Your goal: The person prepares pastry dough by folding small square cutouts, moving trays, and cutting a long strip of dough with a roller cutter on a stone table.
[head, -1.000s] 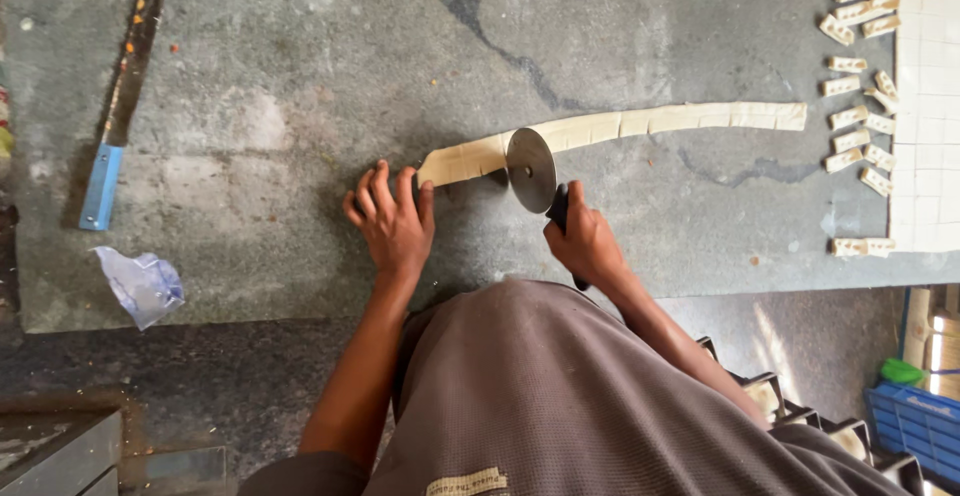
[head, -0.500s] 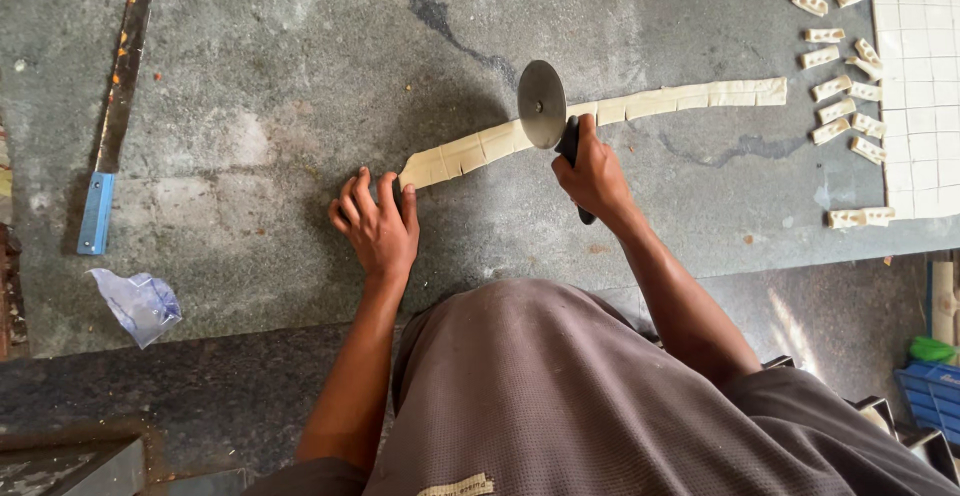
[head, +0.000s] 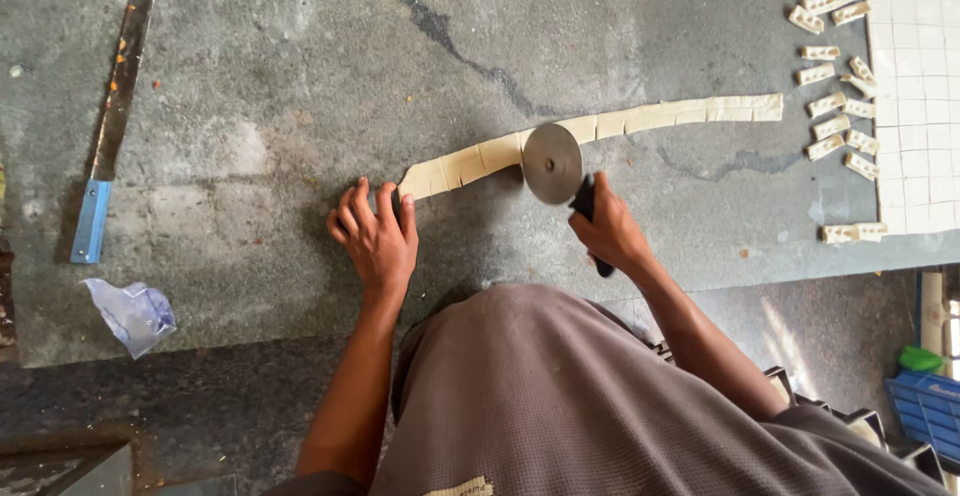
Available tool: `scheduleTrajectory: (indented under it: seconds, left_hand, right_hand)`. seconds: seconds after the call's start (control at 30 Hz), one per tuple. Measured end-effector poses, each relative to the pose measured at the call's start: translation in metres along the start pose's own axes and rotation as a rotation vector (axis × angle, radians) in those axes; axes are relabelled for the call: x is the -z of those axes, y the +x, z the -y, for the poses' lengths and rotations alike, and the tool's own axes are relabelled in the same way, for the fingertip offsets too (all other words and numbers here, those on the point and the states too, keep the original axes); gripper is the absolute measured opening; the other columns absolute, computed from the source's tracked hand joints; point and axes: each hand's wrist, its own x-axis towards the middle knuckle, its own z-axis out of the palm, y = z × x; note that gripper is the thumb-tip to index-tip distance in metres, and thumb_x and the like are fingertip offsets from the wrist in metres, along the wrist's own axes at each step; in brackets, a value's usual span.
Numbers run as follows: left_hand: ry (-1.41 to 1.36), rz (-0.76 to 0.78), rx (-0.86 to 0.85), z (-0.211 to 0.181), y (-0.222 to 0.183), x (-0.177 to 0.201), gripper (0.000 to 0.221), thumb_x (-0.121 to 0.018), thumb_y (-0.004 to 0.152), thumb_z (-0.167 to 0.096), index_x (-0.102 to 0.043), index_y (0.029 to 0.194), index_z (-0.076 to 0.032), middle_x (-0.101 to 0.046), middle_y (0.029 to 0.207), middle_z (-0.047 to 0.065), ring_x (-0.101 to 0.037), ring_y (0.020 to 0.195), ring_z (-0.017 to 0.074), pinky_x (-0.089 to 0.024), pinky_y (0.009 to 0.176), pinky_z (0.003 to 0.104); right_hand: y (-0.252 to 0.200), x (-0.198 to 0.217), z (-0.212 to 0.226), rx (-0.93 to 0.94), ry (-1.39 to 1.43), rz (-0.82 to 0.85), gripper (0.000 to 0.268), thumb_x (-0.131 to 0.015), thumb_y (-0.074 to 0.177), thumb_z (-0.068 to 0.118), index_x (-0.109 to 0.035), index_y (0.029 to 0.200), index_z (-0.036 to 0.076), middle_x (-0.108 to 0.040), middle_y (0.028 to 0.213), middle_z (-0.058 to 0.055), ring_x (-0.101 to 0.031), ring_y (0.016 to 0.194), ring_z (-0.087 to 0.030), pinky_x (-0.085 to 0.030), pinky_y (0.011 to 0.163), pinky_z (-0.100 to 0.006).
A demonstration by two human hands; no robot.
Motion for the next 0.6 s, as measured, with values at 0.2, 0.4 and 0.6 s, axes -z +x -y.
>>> scheduleTrajectory:
  seconds: [0.2, 0.4, 0.6]
  left_hand:
    - [0.014, 0.022, -0.010, 0.000, -0.006, 0.004, 0.036, -0.054, 0.113, -0.043, -0.065, 0.127, -0.011, -0.055, 0.140, 0.017, -0.048, 0.132, 0.0356, -0.033, 0.110, 0.061]
    - [0.017, 0.038, -0.004, -0.001, 0.001, 0.007, 0.034, -0.055, 0.111, -0.042, -0.064, 0.125, -0.012, -0.055, 0.141, 0.017, -0.047, 0.133, 0.0357, -0.032, 0.110, 0.061]
    - [0.019, 0.064, 0.005, -0.001, -0.002, 0.005, 0.035, -0.054, 0.112, -0.041, -0.064, 0.128, -0.012, -0.054, 0.141, 0.018, -0.047, 0.134, 0.0355, -0.031, 0.112, 0.061]
  right_hand:
    - [0.011, 0.038, 0.010, -0.097, 0.139, -0.134, 0.034, -0.062, 0.089, 0.005, -0.037, 0.112, 0.003, -0.063, 0.074, -0.017, -0.064, 0.048, -0.026, -0.051, 0.039, -0.041]
    - [0.037, 0.046, 0.014, -0.028, 0.108, -0.134, 0.033, -0.060, 0.090, 0.005, -0.037, 0.113, 0.002, -0.063, 0.074, -0.018, -0.065, 0.050, -0.027, -0.051, 0.039, -0.042]
    - [0.050, 0.030, 0.000, 0.046, -0.040, -0.172, 0.035, -0.062, 0.089, 0.006, -0.038, 0.114, 0.001, -0.066, 0.075, -0.025, -0.067, 0.057, -0.038, -0.053, 0.048, -0.047]
